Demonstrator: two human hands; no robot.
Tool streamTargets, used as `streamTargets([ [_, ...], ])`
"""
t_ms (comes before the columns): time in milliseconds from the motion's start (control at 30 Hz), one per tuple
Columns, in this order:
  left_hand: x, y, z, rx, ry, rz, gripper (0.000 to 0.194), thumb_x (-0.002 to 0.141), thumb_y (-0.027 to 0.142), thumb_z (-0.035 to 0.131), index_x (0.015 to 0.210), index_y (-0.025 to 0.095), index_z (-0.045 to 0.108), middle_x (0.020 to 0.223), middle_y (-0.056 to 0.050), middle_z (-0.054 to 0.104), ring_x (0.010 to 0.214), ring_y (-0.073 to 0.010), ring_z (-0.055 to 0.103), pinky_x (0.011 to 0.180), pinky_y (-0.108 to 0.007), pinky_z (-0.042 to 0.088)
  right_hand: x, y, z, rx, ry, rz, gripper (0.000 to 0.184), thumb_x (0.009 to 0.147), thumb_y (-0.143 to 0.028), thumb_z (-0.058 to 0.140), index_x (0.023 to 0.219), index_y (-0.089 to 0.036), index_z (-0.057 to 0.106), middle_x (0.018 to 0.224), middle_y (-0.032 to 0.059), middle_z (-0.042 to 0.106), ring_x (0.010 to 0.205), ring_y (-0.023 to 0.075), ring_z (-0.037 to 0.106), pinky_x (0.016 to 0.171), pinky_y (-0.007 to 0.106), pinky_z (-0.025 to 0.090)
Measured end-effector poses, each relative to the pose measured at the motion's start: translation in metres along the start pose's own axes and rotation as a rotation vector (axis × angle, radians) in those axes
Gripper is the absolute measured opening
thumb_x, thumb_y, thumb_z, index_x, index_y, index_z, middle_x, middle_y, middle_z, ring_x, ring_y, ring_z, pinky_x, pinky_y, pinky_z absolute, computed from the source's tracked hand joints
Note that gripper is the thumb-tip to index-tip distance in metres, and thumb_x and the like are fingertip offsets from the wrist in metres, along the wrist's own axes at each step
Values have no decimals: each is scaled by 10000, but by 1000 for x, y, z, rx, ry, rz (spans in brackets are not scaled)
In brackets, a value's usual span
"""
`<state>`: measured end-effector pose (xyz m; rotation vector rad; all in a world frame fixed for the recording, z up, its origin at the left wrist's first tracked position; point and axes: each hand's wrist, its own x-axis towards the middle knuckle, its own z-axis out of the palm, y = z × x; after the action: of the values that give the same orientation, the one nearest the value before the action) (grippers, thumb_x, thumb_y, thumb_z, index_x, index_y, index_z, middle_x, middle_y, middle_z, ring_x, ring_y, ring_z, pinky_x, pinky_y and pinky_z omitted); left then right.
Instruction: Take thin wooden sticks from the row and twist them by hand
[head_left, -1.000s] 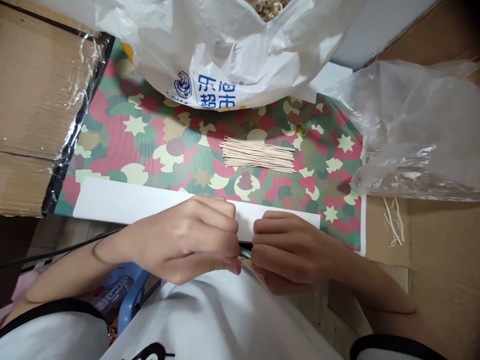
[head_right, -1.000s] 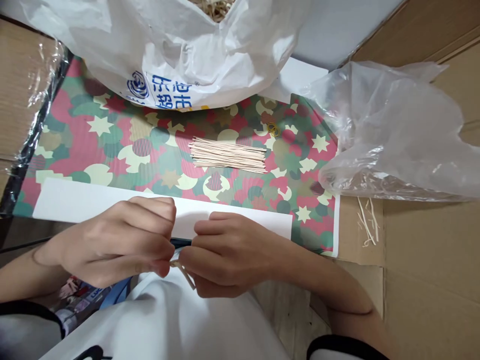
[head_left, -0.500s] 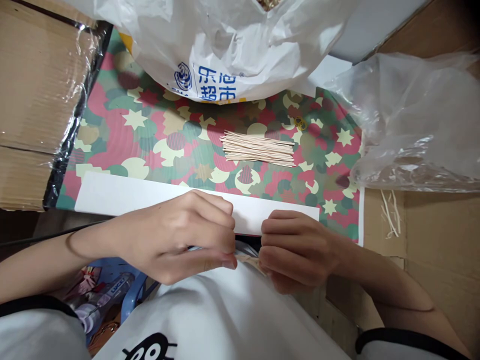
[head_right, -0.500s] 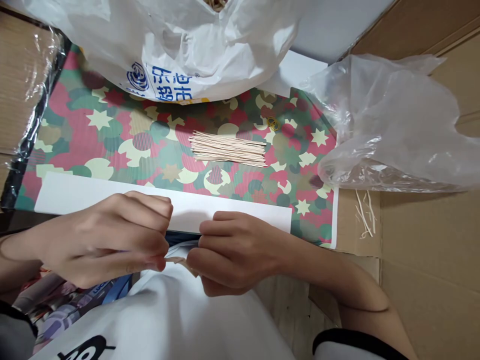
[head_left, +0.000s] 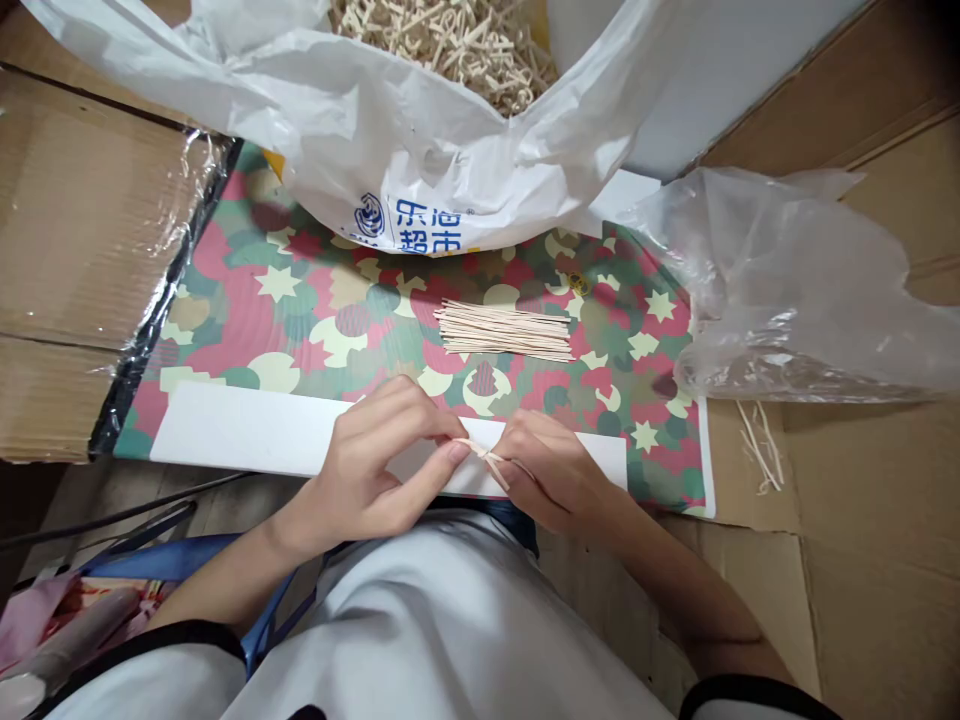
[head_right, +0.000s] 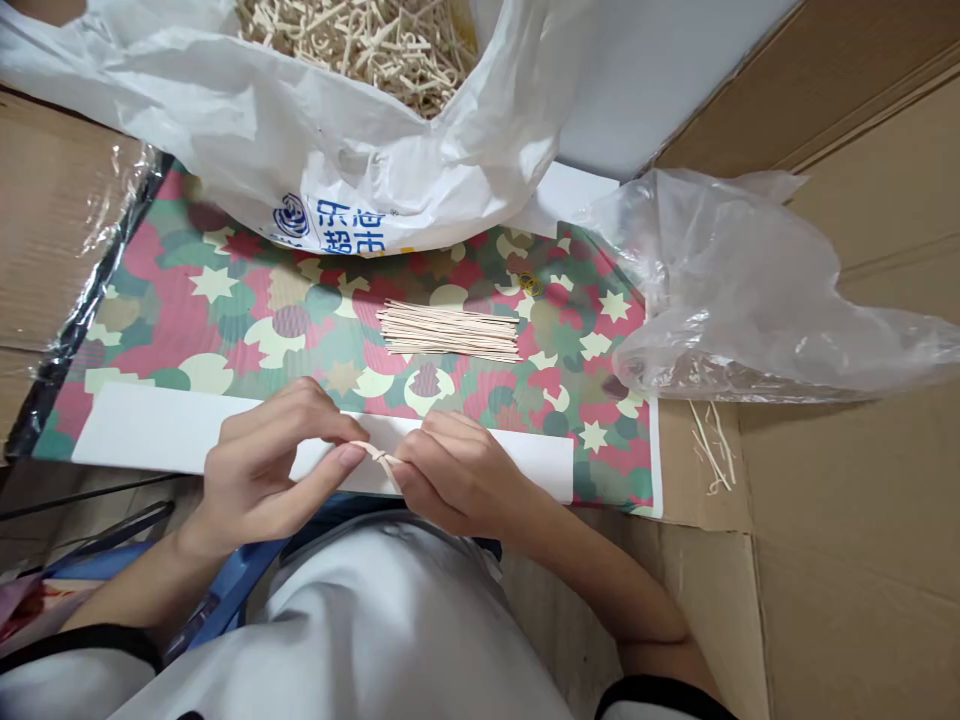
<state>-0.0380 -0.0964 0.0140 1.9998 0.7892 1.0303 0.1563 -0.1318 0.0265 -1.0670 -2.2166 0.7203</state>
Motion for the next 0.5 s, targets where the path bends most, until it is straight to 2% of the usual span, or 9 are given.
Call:
streamTargets([
  [100,0,1,7,-109,53,-103,105,784,149,589,886,173,593,740,-27,608,663,-128,535,673,-297,442,-2,0,2,15,13,16,178,870,-155,347,744,-195,465,599,-6,514,567,136,400,563,282,327],
  [233,2,0,13,-282,127,-230,161,790,166,597,936,174,531,744,-5,559,663,-108,547,643,-255,449,-4,1,6,-18,74,25,192,860,-146,358,708,-196,463,587,-3,527,559,136,403,554,286,326],
  [367,1,-1,24,-325,201,-257,93,781,156,608,830,168,529,742,5,533,679,-99,525,636,-232,437,-6,0,18,-13,181,87,187,850,-121,367,698,-195,447,601,5,512,589,143,425,568,282,348],
  [500,-4,0,35,-321,196,-295,49,798,182,588,822,160,550,730,-5,549,664,-108,516,628,-246,440,-8,1,30,-15,316,152,164,827,-110,386,693,-200,414,593,-2,468,581,143,390,562,274,341],
])
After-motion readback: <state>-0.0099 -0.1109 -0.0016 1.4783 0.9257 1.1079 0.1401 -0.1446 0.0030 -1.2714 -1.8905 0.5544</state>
